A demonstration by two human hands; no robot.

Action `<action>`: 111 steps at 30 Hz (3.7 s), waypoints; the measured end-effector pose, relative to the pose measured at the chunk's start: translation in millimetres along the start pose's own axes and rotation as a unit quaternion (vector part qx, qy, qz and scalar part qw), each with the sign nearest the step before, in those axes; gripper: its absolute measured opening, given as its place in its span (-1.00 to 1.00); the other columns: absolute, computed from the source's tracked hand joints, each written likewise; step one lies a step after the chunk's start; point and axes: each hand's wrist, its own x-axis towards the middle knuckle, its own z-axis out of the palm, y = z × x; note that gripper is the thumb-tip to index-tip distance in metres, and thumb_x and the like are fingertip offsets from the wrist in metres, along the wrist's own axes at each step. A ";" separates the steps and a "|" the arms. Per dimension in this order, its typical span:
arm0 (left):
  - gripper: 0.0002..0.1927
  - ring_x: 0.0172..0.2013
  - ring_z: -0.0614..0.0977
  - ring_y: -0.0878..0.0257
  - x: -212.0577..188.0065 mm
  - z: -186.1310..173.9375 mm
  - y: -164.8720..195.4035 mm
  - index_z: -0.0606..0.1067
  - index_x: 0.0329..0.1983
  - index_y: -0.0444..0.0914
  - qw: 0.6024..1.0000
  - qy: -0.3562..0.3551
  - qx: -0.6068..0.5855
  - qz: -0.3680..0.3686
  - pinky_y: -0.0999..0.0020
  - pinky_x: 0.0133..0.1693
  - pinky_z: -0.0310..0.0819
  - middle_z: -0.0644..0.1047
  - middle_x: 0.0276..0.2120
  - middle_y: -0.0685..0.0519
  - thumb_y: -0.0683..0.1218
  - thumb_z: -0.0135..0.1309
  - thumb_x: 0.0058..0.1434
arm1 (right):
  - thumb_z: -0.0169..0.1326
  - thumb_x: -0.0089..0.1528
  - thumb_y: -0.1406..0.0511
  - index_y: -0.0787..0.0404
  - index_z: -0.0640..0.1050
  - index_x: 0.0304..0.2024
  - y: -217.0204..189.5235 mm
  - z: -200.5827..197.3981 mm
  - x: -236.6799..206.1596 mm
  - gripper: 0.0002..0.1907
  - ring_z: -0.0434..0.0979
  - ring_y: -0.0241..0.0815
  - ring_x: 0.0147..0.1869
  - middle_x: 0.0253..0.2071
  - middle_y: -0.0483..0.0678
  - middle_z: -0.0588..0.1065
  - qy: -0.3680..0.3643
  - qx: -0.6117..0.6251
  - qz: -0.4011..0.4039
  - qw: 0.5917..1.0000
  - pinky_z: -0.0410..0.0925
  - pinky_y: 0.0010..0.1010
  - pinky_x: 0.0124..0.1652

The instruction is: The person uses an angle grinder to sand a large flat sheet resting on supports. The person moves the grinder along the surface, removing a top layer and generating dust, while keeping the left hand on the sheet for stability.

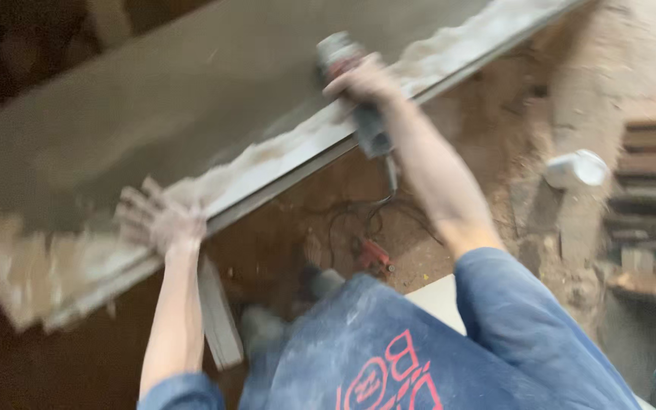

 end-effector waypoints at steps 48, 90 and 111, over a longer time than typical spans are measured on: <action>-0.22 0.51 -0.02 -0.25 94.9 9.5 2.5 0.19 0.49 -0.17 0.962 0.249 -0.082 0.077 -0.35 0.44 -0.24 0.03 0.52 -0.25 0.26 0.09 0.35 | 0.41 -0.04 0.22 0.25 0.67 -0.20 -124.7 16.4 197.2 -0.61 0.61 -0.18 -0.02 -0.12 -0.04 0.60 -0.048 -0.022 -0.043 0.998 0.45 -0.38 0.06; -0.18 0.54 -0.09 -0.12 92.8 -1.5 -0.1 0.09 0.55 -0.24 0.978 0.198 -0.055 0.027 -0.16 0.49 -0.30 -0.05 0.55 -0.18 0.28 -0.03 0.39 | 0.35 -0.02 0.33 0.12 0.63 -0.29 -175.0 92.6 140.8 -0.75 0.58 -0.35 -0.17 -0.28 -0.23 0.60 -0.165 0.010 -0.157 0.974 0.43 -0.40 -0.12; -0.22 0.52 -0.01 -0.15 99.7 -6.4 4.1 0.17 0.49 -0.24 0.971 0.231 -0.056 0.029 -0.20 0.46 -0.17 0.02 0.52 -0.20 0.24 0.03 0.35 | 0.48 -0.14 0.25 0.09 0.64 -0.21 -203.2 148.4 84.0 -0.55 0.62 -0.35 -0.08 -0.20 -0.20 0.63 -0.222 -0.074 -0.202 0.951 0.45 -0.42 0.00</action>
